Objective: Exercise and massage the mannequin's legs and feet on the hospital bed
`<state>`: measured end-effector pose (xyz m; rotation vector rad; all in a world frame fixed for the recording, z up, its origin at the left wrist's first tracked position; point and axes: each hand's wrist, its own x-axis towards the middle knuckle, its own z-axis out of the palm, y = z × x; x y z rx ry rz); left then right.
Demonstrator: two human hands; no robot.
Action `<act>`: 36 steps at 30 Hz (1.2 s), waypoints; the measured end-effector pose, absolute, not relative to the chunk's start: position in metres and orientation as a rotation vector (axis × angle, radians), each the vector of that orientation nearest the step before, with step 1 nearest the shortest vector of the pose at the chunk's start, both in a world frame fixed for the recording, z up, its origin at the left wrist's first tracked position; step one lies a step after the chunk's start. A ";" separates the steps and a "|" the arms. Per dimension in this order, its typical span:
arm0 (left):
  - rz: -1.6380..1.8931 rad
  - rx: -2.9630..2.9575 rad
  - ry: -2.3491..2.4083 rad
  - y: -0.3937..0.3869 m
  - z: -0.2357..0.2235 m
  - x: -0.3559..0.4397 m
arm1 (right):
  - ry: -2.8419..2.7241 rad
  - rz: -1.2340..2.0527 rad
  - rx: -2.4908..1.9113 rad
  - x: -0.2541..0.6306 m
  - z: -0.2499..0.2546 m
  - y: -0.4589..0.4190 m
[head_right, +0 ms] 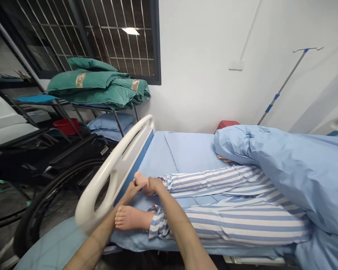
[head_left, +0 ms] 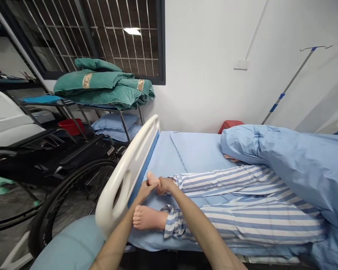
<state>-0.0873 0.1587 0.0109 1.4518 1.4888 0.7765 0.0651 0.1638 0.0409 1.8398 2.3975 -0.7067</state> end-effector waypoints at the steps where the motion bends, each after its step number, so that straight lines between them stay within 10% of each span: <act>1: 0.818 1.439 1.475 0.161 0.002 -0.083 | 2.386 -0.706 1.830 0.065 0.040 0.167; 9: 1.141 1.252 1.565 0.159 -0.031 -0.059 | 2.353 -0.614 1.799 0.063 0.046 0.167; 22: 0.465 1.706 1.765 0.164 0.036 -0.086 | 2.364 -0.616 1.853 0.063 0.046 0.163; 36: 1.221 1.110 1.597 0.161 -0.035 -0.052 | 2.440 -0.533 1.856 0.065 0.033 0.168</act>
